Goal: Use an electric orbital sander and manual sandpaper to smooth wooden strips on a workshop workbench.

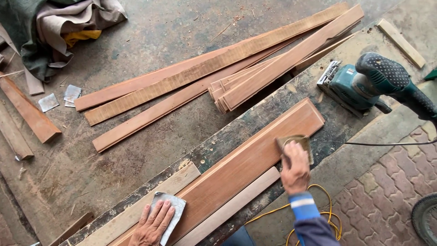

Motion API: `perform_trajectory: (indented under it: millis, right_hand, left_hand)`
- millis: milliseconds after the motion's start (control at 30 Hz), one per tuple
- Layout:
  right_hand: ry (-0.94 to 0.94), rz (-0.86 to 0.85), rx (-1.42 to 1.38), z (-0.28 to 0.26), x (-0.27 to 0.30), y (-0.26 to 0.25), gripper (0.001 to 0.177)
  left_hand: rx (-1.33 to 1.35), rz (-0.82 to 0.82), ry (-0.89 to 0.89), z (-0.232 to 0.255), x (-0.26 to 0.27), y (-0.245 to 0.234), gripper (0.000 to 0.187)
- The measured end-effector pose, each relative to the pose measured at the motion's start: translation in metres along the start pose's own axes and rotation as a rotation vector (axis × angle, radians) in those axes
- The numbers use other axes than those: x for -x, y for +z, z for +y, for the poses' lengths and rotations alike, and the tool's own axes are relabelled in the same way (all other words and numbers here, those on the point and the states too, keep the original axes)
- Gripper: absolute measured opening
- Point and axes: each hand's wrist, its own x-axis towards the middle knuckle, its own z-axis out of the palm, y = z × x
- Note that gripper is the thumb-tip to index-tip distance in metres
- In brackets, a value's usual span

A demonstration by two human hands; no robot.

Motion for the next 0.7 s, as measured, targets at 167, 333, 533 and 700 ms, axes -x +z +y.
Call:
perform_trajectory:
  millis: [167, 333, 533, 700]
  right_hand:
    - [-0.129, 0.034, -0.226, -0.111, 0.045, 0.015, 0.043]
    - [-0.368, -0.161, -0.277, -0.134, 0.04, 0.014, 0.038]
    - [-0.002, -0.007, -0.074, -0.031, -0.058, 0.007, 0.027]
    - [-0.244, -0.026, -0.315, -0.15, 0.015, 0.026, 0.04]
  left_hand:
    - [-0.032, 0.047, 0.017, -0.004, -0.001, 0.008, 0.059]
    - [-0.039, 0.071, 0.009, -0.005, -0.006, 0.007, 0.059]
    - [-0.042, 0.008, -0.002, 0.002, -0.001, 0.001, 0.059]
    - [-0.054, 0.033, 0.012, 0.0, -0.003, 0.002, 0.06]
